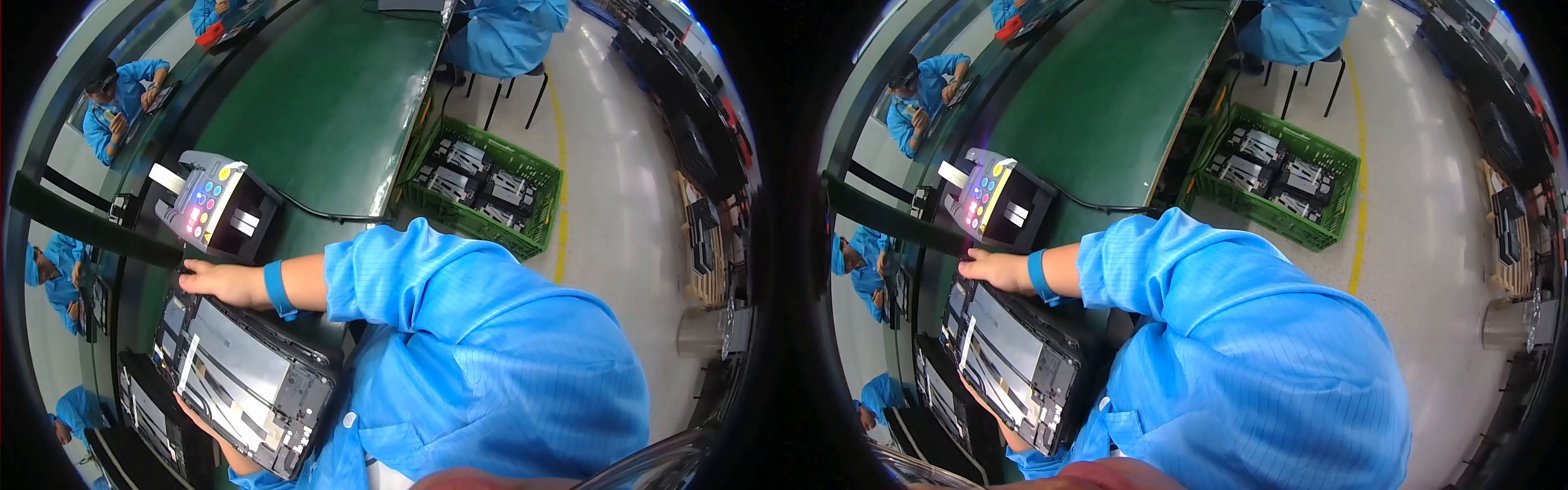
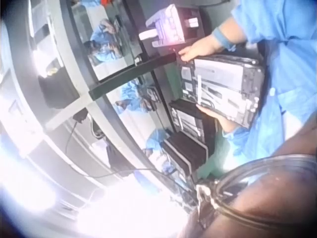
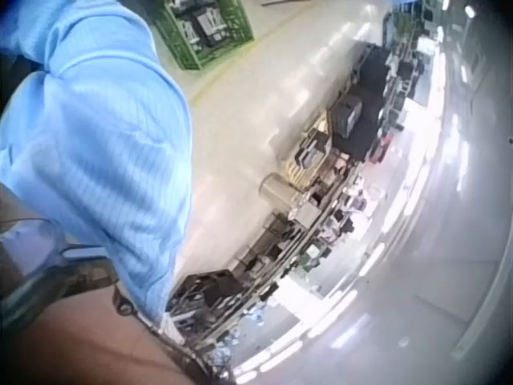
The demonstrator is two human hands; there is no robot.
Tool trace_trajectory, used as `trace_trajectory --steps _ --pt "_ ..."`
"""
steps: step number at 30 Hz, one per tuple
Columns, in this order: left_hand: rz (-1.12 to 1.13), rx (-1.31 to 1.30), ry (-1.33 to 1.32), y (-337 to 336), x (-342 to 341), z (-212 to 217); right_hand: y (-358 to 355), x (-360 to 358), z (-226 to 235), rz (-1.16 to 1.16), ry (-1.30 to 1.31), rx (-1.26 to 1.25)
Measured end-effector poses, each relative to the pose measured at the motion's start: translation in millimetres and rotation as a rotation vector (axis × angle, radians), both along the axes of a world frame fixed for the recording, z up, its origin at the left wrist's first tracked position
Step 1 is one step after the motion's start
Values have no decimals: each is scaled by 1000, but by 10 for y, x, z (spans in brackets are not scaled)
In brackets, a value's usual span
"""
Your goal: Applying adhesive tape strips and managing ribbon cables during the assembly of tablet screens on a factory production line.
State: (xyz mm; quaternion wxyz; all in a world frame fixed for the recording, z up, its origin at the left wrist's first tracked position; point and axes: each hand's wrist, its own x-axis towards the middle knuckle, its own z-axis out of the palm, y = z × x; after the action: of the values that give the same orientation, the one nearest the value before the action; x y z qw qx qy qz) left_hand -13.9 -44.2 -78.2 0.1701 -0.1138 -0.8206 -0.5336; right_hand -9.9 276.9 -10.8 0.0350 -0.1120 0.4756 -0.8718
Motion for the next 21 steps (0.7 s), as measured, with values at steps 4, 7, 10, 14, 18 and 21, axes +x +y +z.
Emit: trace_trajectory --steps 4,7,10,14,18,21 --pt "-95 116 -119 23 -85 -113 -51 -7 0 42 17 6" --pt "-159 197 -213 6 -98 -166 -85 42 25 47 54 92" --pt "-213 281 -311 -25 -72 -225 -103 -2 -10 -13 58 259" --pt "-281 402 -438 -52 20 -298 -58 30 -47 20 96 237" --pt "-352 520 -543 -55 102 -303 -19 59 -153 45 86 177" --pt "-411 613 -611 -31 176 -289 -14 111 -136 45 73 242"
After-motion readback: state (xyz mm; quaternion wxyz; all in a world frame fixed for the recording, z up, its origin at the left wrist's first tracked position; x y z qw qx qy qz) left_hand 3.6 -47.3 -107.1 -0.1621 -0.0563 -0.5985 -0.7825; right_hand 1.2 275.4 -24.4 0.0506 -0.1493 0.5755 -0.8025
